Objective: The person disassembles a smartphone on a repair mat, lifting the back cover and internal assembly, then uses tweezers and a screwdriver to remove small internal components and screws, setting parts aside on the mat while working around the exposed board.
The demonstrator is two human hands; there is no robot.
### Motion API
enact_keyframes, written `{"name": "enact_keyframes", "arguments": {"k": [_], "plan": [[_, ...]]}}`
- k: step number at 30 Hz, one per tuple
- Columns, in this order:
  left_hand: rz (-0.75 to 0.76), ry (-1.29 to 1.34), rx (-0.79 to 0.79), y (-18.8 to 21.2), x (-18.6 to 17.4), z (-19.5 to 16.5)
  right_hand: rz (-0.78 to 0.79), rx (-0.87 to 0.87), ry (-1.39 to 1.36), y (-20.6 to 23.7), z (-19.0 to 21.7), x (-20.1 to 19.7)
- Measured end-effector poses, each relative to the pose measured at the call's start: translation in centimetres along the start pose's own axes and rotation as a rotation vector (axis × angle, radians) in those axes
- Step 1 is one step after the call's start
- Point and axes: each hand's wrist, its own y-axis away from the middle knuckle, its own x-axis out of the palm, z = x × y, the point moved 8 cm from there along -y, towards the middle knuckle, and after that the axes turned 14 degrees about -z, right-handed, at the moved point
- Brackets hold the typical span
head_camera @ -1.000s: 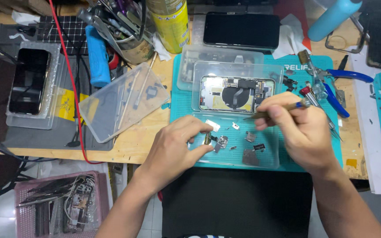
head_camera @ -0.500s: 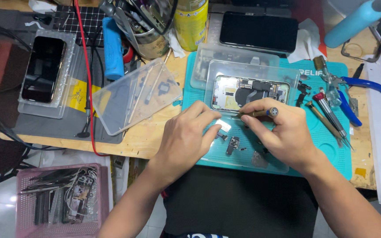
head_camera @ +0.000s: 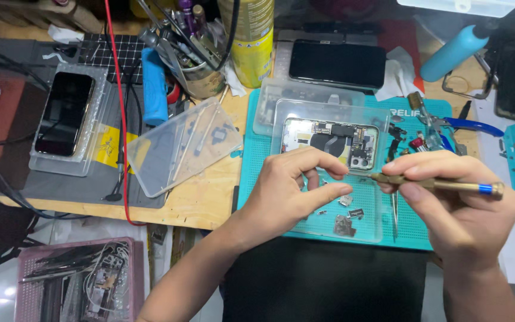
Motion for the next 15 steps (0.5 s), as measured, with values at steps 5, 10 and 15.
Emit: {"name": "enact_keyframes", "arguments": {"k": [5, 10, 15], "plan": [[0.023, 0.150, -0.111, -0.2, 2.2, -0.3, -0.063, -0.042, -0.005, 0.4, 1.1, -2.2], [0.031, 0.187, -0.072, -0.2, 3.0, -1.0, -0.096, -0.059, 0.014, 0.7, 1.3, -3.0], [-0.004, 0.110, 0.083, -0.2, 2.7, -2.3, -0.086, -0.091, 0.041, 0.6, 1.7, -3.0]]}}
